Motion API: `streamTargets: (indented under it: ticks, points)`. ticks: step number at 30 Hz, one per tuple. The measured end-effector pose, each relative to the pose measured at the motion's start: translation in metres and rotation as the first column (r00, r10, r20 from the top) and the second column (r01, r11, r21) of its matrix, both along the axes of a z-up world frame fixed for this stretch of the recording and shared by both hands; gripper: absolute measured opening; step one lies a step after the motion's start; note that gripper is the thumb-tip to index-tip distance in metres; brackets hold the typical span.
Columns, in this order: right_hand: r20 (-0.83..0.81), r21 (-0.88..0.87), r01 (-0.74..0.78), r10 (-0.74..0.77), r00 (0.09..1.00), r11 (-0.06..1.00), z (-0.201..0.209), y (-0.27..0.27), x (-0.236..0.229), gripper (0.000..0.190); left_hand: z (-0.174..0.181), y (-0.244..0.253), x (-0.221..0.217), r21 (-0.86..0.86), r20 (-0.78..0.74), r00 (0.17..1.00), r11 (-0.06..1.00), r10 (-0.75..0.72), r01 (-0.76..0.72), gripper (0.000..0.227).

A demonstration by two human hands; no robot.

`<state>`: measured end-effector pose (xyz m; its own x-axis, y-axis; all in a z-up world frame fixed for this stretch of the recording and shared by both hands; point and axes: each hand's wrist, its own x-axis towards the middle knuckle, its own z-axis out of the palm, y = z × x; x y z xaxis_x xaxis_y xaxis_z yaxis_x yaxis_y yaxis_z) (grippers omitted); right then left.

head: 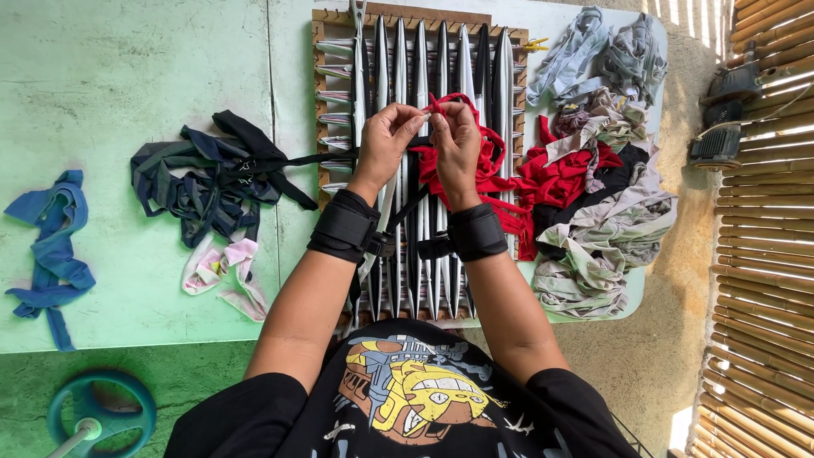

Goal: The person weaves a rug by shifting a rack, then picking up and straightening fabric strips, and attaching them to the rack with clothespins. The person then aligns the fabric strips by hand.

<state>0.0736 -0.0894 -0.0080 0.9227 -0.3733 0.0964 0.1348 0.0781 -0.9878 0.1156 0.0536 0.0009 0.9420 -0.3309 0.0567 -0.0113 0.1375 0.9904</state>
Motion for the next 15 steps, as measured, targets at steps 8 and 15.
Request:
streamTargets:
  ticks: [8, 15]
  points:
    - [-0.091, 0.09, -0.032, 0.04, 0.995, 0.995, -0.019, 0.007, -0.006, 0.013, -0.006, 0.002, -0.006, -0.139, -0.093, 0.995, 0.99, -0.041, 0.028, 0.017]
    - [-0.086, 0.142, -0.071, 0.084, 0.993, 0.987, -0.025, 0.016, -0.011, 0.015, -0.009, 0.006, -0.008, -0.254, -0.237, 0.971, 0.966, -0.029, -0.033, 0.024]
